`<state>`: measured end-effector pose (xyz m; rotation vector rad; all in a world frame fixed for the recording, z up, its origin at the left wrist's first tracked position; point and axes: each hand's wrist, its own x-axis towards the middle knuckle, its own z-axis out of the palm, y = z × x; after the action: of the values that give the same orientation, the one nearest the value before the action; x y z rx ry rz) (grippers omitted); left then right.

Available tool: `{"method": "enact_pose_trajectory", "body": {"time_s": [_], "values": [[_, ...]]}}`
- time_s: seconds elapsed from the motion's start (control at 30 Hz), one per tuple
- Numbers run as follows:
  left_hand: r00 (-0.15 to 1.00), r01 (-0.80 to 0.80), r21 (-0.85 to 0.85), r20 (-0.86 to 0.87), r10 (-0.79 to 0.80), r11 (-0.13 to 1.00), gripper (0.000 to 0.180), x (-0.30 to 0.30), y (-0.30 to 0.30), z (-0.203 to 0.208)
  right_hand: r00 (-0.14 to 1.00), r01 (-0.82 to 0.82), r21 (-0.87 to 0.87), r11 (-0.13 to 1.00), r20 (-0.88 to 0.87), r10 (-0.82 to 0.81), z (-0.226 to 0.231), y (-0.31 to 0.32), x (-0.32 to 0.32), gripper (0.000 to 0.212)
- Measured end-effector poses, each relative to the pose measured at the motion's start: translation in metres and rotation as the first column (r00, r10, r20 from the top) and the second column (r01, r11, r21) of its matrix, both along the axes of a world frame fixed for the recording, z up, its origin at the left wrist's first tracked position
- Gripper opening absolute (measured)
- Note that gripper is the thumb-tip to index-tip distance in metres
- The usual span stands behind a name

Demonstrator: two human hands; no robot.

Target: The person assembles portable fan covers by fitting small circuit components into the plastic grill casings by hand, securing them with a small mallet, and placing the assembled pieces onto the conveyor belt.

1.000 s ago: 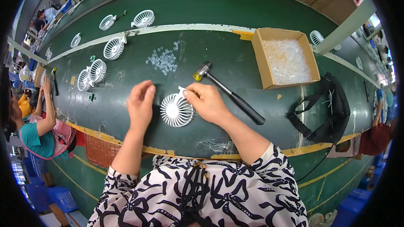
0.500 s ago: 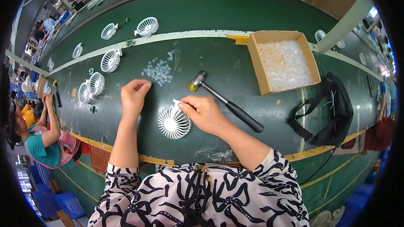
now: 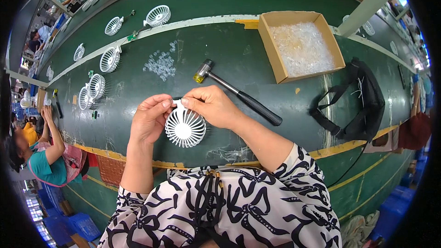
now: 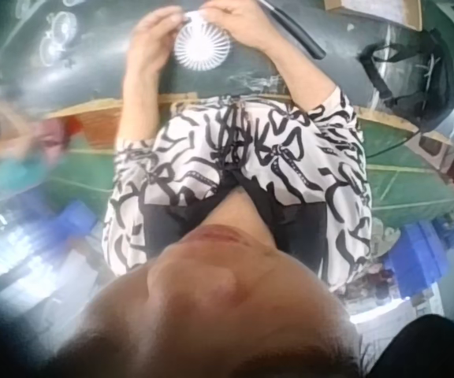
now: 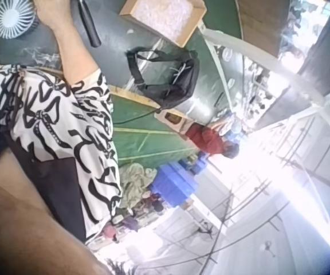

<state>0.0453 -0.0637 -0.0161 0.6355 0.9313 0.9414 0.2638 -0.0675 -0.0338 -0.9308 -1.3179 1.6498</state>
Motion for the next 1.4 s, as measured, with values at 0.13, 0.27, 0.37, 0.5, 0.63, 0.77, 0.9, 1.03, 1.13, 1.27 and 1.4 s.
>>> {"method": "enact_pose_trajectory", "body": {"time_s": [0.13,0.27,0.37,0.5,0.63,0.77,0.9,1.03,1.13,1.27,1.4], "values": [[0.999,0.027,-0.005,-0.030,-0.027,1.000,0.014,0.000,-0.003,0.001,1.000,-0.025,-0.016,1.000,-0.017,0.025,0.001,-0.002,0.001,0.021],[0.999,0.041,0.018,-0.001,-0.041,0.999,0.015,-0.001,-0.007,0.001,0.998,-0.052,-0.034,0.998,-0.022,0.052,0.006,-0.001,0.003,0.020],[0.997,0.042,0.066,-0.069,-0.038,0.997,0.016,0.002,-0.007,0.000,0.998,-0.051,-0.036,0.998,0.022,0.052,0.001,0.001,0.004,0.020],[0.958,0.042,0.226,-0.286,0.026,0.973,0.014,0.011,-0.009,0.008,0.997,-0.043,-0.033,0.999,0.055,0.045,0.001,0.003,0.003,0.021],[0.867,0.119,0.278,-0.497,0.036,0.953,0.011,0.021,-0.007,0.010,0.984,-0.052,-0.004,0.999,0.172,0.051,-0.002,0.006,0.004,0.019],[0.885,0.133,0.245,-0.465,-0.004,0.960,0.012,0.025,-0.009,0.008,0.967,-0.065,0.030,0.997,0.250,0.056,-0.004,0.003,0.009,0.019],[0.968,0.042,0.084,-0.250,-0.020,0.996,0.021,0.028,-0.008,0.003,0.984,-0.038,0.063,0.997,0.179,0.026,-0.002,0.000,0.006,0.019],[0.955,0.170,-0.030,-0.243,-0.173,0.985,0.021,0.019,-0.001,-0.002,0.957,0.021,0.231,0.973,0.277,-0.086,-0.005,0.004,0.008,0.022],[0.975,0.072,0.005,-0.212,-0.069,0.997,0.017,0.004,0.018,0.007,0.917,0.130,0.420,0.898,0.293,-0.270,0.000,0.007,0.008,0.021],[0.928,-0.086,0.234,-0.335,0.163,0.968,0.015,-0.019,0.072,0.045,0.880,0.160,0.544,0.824,0.300,-0.369,-0.012,0.011,-0.001,0.016],[0.584,0.167,0.567,-0.716,0.383,0.807,0.022,-0.015,0.141,0.062,0.861,0.100,0.531,0.841,0.377,-0.341,-0.009,0.010,-0.004,0.013]]}}
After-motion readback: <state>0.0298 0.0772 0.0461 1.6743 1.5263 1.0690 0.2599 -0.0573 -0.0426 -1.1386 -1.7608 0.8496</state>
